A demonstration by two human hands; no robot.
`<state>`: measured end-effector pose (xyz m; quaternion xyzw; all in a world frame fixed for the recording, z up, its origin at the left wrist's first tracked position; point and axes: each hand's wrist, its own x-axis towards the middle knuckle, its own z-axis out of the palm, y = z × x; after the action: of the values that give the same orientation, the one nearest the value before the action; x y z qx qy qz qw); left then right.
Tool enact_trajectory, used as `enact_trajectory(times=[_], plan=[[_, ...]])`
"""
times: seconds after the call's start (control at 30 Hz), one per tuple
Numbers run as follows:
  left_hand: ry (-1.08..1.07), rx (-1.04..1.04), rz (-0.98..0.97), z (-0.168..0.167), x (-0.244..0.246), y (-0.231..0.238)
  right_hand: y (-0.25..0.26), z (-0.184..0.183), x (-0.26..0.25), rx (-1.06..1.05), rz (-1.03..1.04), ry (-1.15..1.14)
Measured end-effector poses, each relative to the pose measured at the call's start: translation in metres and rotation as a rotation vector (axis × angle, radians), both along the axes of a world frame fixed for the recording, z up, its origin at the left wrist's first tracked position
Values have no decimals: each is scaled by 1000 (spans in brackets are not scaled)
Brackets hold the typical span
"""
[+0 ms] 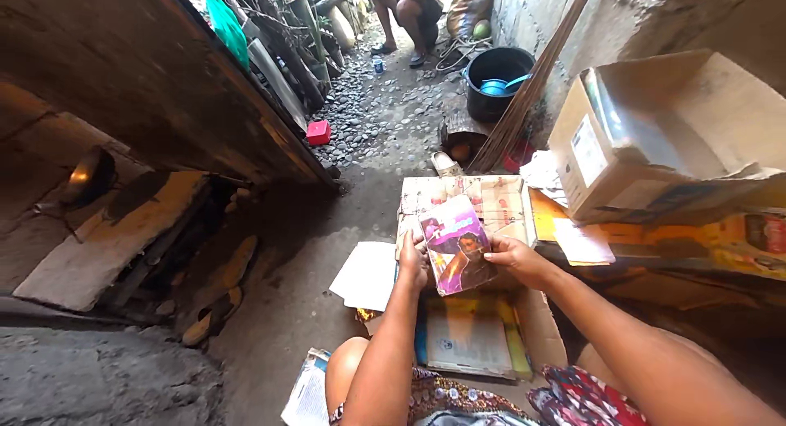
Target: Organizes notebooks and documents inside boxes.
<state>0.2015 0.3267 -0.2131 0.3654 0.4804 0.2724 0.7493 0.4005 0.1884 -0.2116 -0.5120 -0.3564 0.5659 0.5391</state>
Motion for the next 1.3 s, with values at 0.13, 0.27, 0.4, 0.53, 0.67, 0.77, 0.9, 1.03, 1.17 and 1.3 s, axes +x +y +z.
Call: enact_trajectory(times=[0.13,0.27,0.4,0.53,0.67,0.77,0.9,1.03,1.17,1.3], plan=[[107,-65,-96,5,-7,-20,4,1,-5,13,-46,2],[14,59,-156,13,-22,-20,8,4,-9,-24,-30,-34],[195,226,-94,35,-52,3,7,12,-24,-173,70,-256],[528,394,-91,57,-102,50,8,12,-27,-215,113,-334],[778,503,-103,68,-150,88,5,13,-23,-222,159,-370],[898,484,-117,42,-175,107,0,13,-22,-242,195,-426],[863,342,-124,-23,-197,104,-8,2,-14,-303,304,-590],[794,209,-87,-88,-210,95,-17,-3,-13,-425,509,-917],[770,213,-71,-120,-214,105,-28,-20,-15,-573,700,-1043],[927,218,-107,-124,-217,108,-31,-35,-13,-674,769,-1064]])
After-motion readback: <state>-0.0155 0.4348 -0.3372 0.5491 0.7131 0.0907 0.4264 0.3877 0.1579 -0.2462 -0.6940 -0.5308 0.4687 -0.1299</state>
